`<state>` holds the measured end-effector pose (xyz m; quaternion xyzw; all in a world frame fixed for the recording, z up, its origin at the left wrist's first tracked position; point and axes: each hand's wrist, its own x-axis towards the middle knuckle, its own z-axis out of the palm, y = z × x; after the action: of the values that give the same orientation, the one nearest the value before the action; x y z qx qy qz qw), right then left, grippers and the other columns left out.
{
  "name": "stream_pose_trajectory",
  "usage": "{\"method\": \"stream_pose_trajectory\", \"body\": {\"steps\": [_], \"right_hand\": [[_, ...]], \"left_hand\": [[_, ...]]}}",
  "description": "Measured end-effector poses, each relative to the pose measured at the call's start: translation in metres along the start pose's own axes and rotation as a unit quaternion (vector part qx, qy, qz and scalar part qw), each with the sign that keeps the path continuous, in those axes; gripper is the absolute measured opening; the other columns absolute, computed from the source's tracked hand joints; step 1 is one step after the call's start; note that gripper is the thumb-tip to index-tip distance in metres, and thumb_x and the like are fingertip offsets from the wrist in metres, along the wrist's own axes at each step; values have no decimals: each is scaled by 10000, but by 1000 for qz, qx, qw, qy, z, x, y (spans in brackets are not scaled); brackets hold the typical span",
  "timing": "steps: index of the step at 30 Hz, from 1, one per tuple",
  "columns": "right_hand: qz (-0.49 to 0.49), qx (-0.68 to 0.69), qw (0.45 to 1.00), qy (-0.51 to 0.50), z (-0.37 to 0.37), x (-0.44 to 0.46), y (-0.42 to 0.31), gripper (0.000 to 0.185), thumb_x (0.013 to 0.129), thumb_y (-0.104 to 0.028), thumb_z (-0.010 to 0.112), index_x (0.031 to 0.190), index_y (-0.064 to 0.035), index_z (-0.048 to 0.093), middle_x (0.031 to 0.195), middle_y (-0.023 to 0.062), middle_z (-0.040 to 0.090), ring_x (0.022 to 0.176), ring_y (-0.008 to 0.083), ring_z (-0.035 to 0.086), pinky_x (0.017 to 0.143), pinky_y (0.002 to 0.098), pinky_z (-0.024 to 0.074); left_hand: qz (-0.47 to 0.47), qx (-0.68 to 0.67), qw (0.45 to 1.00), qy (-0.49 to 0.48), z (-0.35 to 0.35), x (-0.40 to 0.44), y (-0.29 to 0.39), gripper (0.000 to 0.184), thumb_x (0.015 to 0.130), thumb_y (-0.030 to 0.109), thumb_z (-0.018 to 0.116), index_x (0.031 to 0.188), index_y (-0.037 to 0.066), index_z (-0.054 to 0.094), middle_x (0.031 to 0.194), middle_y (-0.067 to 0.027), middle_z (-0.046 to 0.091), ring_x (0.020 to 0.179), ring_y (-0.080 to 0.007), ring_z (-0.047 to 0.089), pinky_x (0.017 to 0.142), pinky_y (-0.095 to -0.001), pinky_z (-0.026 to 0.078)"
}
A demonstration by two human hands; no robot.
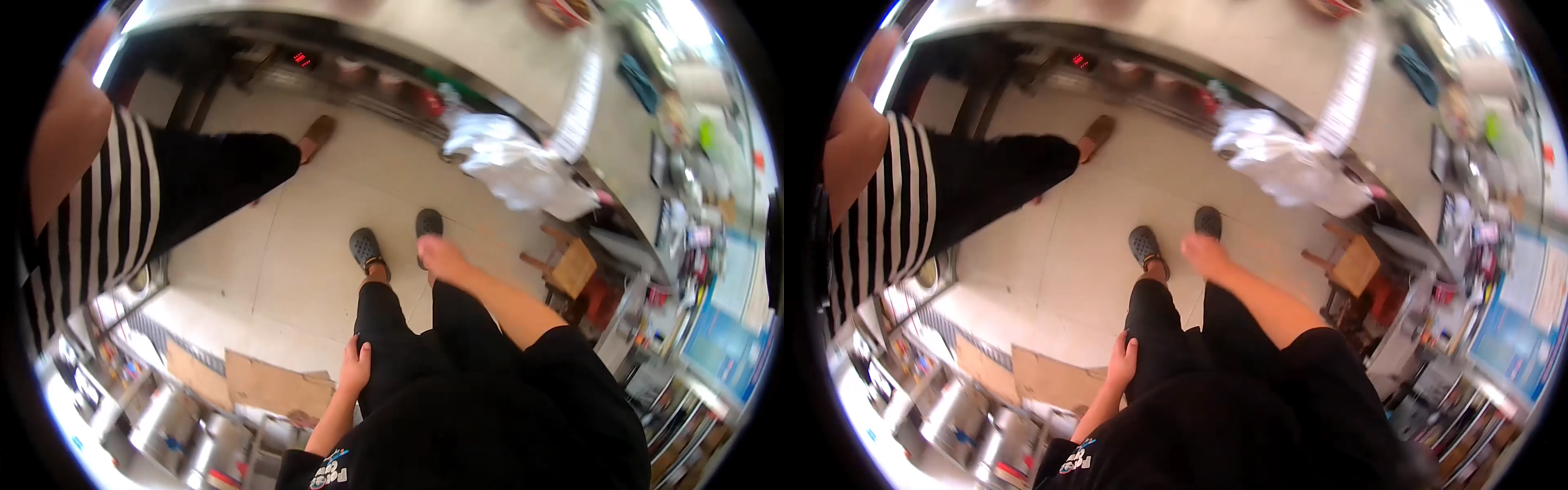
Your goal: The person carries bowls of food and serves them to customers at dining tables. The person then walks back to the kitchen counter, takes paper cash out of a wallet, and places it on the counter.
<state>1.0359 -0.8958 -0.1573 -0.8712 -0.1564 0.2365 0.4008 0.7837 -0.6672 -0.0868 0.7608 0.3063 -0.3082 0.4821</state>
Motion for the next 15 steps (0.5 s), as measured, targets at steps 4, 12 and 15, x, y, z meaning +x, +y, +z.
{"method": "stream_pose_trajectory", "body": {"steps": [4, 12, 15], "right_hand": [[109, -237, 946, -192, 0, -143, -24, 210, 831, -203, 554, 937, -38, 627, 958, 157, 599, 923, 338, 571, 788, 449, 471], [231, -94, 946, -206, 16, -282, -19, 267, 819, -281, 594, 970, -63, 629, 1001, 140, 610, 984, 330, 570, 841, 436, 462], [238, -62, 949, -198, 47, -325, -32, 267, 819, -288, 593, 984, -81, 629, 1027, 138, 608, 981, 327, 581, 836, 431, 473]], "left_hand": [[-16, 93, 994, -61, -25, -3, 1, 558, 933, 431, 412, 1308, 19, 410, 1282, -253, 471, 1214, -394, 427, 1008, -427, 350], [21, 246, 964, -94, -25, -15, 3, 463, 908, 374, 460, 1175, 3, 535, 1137, -248, 572, 1094, -393, 523, 929, -444, 412], [60, 257, 962, -76, -22, -36, -7, 428, 895, 346, 480, 1125, -5, 565, 1100, -245, 589, 1066, -389, 538, 908, -445, 424]]}}
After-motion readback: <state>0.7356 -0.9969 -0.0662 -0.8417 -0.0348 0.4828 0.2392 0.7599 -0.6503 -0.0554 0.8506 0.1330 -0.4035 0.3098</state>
